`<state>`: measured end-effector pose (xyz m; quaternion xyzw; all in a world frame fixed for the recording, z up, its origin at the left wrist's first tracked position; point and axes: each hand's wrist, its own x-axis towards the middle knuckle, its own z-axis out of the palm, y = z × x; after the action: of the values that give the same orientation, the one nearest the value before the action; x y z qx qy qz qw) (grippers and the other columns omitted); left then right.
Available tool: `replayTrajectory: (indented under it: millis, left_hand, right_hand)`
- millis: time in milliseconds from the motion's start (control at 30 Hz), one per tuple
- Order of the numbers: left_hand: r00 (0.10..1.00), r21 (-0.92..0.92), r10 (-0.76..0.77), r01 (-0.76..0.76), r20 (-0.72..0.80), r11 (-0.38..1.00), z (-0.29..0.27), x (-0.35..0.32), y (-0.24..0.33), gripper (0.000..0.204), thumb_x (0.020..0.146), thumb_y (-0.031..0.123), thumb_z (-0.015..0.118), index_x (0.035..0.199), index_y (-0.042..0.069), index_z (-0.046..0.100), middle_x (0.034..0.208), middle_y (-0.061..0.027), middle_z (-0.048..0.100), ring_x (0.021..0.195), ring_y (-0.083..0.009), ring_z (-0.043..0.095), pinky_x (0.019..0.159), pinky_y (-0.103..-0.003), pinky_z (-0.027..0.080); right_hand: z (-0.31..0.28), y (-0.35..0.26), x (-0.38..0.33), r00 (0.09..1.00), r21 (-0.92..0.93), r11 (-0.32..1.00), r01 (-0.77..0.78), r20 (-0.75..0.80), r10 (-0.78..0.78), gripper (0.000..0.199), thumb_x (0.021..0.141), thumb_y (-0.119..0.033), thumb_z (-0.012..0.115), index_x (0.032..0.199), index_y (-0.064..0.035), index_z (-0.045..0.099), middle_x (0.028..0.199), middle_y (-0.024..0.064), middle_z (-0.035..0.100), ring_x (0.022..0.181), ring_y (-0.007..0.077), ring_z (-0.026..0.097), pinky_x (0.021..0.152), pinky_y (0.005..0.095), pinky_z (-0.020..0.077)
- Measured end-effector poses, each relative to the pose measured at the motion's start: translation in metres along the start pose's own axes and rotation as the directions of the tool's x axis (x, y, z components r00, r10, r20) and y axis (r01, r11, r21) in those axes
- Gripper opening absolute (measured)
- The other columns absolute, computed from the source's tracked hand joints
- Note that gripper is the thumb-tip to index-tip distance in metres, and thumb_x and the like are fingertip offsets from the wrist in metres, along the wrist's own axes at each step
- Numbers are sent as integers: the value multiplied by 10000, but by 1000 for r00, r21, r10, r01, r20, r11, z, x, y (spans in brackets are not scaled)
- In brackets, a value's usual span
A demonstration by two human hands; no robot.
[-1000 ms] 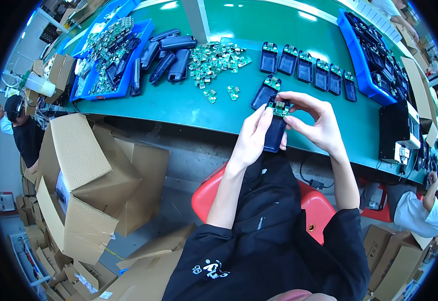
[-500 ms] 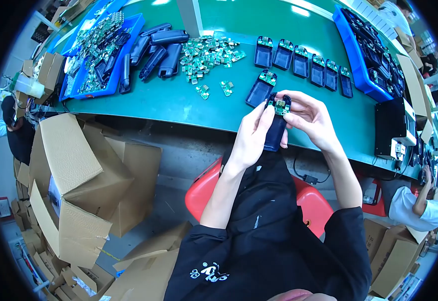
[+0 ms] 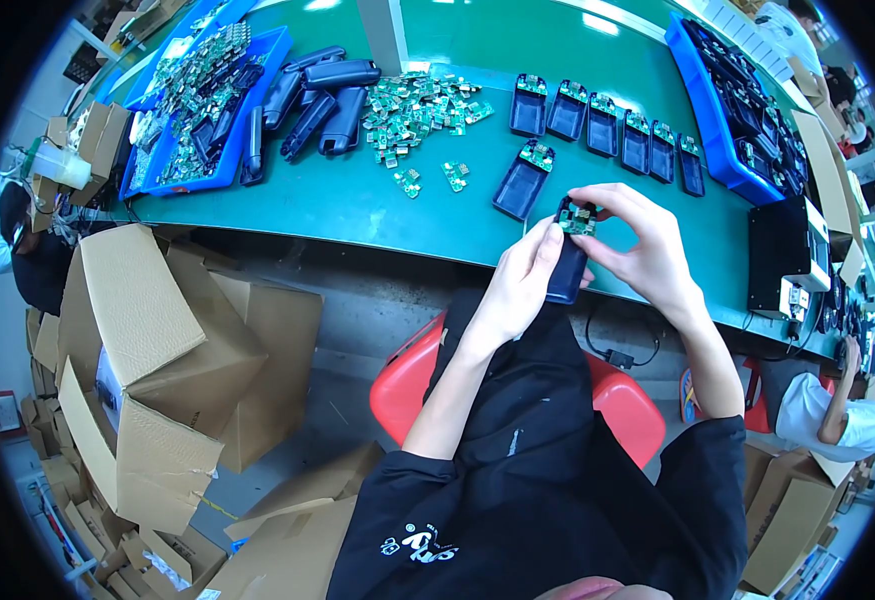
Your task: The person assembles electronic devices by hand, picking up a plastic housing and a circuit board, fitting the board into the housing, and placing the assembled unit onto the table. This process is repeated for several devices, handling one housing and one circuit board at a time.
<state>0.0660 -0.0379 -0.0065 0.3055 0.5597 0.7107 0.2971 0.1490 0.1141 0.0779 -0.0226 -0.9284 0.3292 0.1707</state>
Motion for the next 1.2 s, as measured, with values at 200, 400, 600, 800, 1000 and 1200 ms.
replayTrajectory:
  millis: [200,400,600,800,1000,1200]
  left_hand:
    - [991,270,76,-44,-109,962,-14,5,23,368,990,190,576,1288,-20,528,1160,-136,618,1050,-239,627,912,-375,508]
    - [896,849,444,-241,8,471,-33,32,2,477,868,159,709,1296,25,548,1291,-148,539,1213,-311,506,1027,-423,407]
    - [921,905,389,-167,2,391,-35,48,0,539,833,203,757,1299,35,545,1246,-140,544,1174,-311,506,991,-434,406]
    - [939,914,339,-89,-55,395,-37,42,2,566,815,230,778,1296,40,548,1200,-140,542,1147,-308,506,965,-418,402]
    - [919,919,378,-50,-110,390,-31,34,8,576,800,255,793,1281,39,561,1202,-137,545,1138,-308,505,970,-411,398]
    - [902,849,421,-290,89,441,-3,17,8,571,790,252,799,1263,18,581,1244,-141,551,1168,-306,507,987,-422,397]
  right_hand:
    - [-14,23,-2,993,5,997,-76,-89,76,417,759,6,762,1163,-26,661,1112,100,692,1025,198,674,871,309,539]
    - [4,69,16,985,55,988,-144,-84,148,410,780,-13,754,1178,-20,654,1117,96,693,1025,198,674,897,308,534]
    - [9,72,22,988,-36,987,-154,6,155,418,796,-64,765,1196,-30,650,1116,91,694,1067,210,660,949,333,506]
    - [0,69,15,984,25,986,-166,-63,167,368,804,-85,761,1154,-30,663,1114,98,691,1076,225,654,968,346,489]
    - [4,68,10,994,-128,987,-93,-72,84,248,809,-74,746,1044,-28,681,1113,106,684,1056,264,657,947,353,498]
    - [8,71,8,994,-164,984,-71,-90,56,207,804,-67,748,997,-22,687,1108,111,680,1053,286,653,939,364,503]
